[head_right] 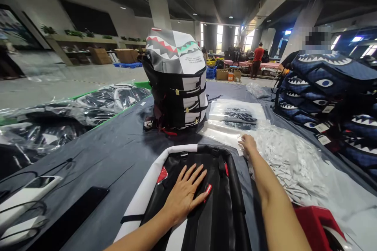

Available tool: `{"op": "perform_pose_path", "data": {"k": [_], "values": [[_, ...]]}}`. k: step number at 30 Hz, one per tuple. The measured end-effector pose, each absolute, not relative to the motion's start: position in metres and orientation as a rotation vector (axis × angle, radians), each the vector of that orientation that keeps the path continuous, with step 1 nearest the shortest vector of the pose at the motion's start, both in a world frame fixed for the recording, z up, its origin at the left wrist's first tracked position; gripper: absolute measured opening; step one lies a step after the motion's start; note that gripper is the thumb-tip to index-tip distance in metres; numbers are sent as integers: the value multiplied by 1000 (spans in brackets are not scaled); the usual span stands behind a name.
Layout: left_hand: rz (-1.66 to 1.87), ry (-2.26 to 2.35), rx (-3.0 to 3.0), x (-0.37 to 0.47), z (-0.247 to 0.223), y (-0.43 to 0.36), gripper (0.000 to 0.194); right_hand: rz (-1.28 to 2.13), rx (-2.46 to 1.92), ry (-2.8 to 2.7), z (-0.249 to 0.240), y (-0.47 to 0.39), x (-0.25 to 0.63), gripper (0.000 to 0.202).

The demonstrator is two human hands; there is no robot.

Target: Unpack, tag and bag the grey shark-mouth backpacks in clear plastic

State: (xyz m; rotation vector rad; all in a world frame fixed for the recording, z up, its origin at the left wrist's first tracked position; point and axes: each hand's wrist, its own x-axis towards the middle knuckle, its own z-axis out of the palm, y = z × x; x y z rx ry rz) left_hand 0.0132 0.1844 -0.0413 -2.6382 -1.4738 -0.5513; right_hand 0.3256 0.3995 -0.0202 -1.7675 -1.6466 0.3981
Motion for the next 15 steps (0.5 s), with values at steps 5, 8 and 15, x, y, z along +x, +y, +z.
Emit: {"op": "perform_pose_path", "data": {"k": [5, 8, 15], "values": [[-527, -1444, -2620, 11, -45, 184, 67, 392, -1945, -1610, -56, 408, 349, 21], [-521, -1436, -2611, 11, -45, 184, 66, 379, -1991, -1621, -54, 414, 352, 23], [-570, -1443, -2596, 11, -45, 184, 67, 164, -1998, -1501, -32, 432, 352, 23]]}}
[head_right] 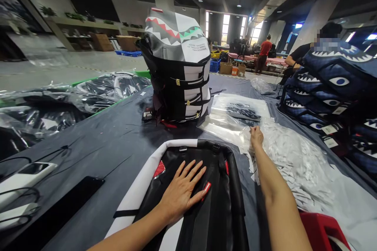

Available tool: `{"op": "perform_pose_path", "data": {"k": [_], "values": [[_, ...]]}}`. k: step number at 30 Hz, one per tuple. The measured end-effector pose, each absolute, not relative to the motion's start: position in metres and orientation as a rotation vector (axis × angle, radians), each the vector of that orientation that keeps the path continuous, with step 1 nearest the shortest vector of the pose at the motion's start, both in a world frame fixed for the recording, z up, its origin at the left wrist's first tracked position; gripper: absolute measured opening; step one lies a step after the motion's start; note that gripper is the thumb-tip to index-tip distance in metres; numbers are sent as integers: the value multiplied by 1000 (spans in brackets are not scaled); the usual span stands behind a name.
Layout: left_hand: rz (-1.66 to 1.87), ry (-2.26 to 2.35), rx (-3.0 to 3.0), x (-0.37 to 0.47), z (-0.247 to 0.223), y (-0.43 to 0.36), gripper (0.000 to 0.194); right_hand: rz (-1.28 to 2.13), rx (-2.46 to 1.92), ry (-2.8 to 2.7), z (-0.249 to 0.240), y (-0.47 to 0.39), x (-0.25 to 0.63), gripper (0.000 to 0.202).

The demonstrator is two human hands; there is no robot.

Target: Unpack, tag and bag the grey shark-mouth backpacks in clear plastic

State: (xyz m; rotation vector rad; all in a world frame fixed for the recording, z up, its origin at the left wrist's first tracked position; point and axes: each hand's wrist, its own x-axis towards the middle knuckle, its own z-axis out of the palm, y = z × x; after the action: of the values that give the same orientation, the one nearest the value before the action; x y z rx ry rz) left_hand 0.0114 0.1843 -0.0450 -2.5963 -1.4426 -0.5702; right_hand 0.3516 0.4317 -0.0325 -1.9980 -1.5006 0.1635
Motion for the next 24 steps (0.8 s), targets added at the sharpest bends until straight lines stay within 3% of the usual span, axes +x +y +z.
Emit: {"op": "perform_pose_path", "data": {"k": [6, 13, 19, 24], "values": [[-592, -1459, -2628, 11, -45, 185, 68, 42, -1952, -1478, -2, 439, 347, 16], [-621, -1462, -2614, 13, -48, 187, 66, -167, -1759, -1612, 95, 438, 337, 15], [-704, -1457, -2615, 14, -53, 186, 63, -243, -1578, -1894, 152, 381, 294, 12], [-1319, -1714, -2131, 73, -1, 188, 73, -256, -1442, -2128, 154, 302, 256, 21]]}}
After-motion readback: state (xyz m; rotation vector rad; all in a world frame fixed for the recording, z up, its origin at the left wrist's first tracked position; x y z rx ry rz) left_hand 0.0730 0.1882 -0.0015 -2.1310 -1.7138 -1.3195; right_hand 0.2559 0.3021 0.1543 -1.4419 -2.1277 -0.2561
